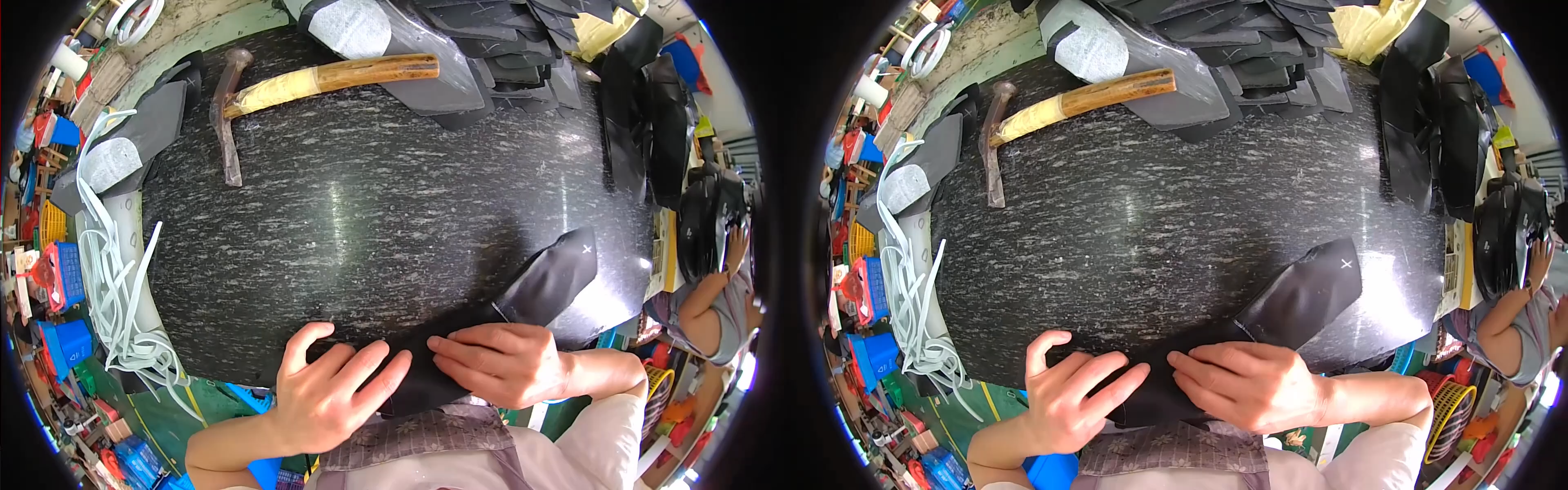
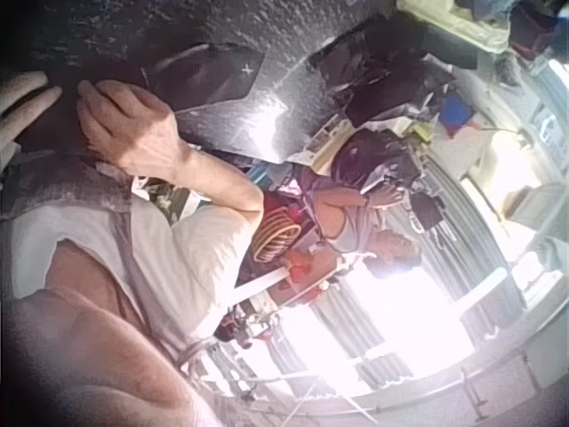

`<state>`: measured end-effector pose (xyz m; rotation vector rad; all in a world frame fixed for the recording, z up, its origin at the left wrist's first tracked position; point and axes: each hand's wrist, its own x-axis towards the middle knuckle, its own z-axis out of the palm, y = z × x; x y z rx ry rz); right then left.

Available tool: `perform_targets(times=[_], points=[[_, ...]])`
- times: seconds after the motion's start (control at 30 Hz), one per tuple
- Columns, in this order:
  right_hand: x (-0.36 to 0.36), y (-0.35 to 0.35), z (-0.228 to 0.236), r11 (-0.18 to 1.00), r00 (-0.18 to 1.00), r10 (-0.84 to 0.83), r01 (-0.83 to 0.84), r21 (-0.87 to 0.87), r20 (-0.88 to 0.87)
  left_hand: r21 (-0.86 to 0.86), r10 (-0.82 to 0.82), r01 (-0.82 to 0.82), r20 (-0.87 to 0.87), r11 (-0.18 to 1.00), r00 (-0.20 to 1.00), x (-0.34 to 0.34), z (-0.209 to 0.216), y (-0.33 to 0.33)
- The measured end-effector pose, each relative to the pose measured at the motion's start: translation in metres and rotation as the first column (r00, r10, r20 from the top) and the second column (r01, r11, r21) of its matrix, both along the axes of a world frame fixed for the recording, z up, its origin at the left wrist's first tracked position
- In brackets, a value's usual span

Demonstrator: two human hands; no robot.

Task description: Apply adhesive and fold the edges of shoe upper components on a workbench.

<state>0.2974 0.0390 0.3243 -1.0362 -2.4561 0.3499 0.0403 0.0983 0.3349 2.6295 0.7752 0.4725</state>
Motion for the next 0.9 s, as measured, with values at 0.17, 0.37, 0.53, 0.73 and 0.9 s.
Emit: perform_targets(times=[0.17,0.37,0.53,0.73,0.9], points=[[-0.009,-0.001,0.009,0.989,0.973,0.038,-0.070,0.133,0.230,0.312,-0.169,0.261,-0.292,0.913,0.941,-0.017,-0.009,-0.005],[-0.035,0.011,0.015,0.993,0.955,0.119,-0.118,-0.021,0.273,0.196,-0.068,0.091,-0.121,0.976,0.990,-0.029,-0.018,-0.002],[-0.034,0.015,0.007,0.958,0.934,0.271,-0.286,0.030,0.233,0.320,-0.083,0.075,0.011,0.944,0.996,-0.049,-0.024,0.006],[-0.057,0.005,0.015,0.981,0.932,0.178,-0.194,0.020,0.315,0.257,-0.195,0.192,-0.014,0.947,0.981,-0.054,-0.018,0.011],[-0.055,0.012,0.006,0.981,0.967,0.195,-0.195,-0.021,0.162,-0.398,0.241,-0.121,0.268,0.909,0.933,-0.054,-0.028,0.014]])
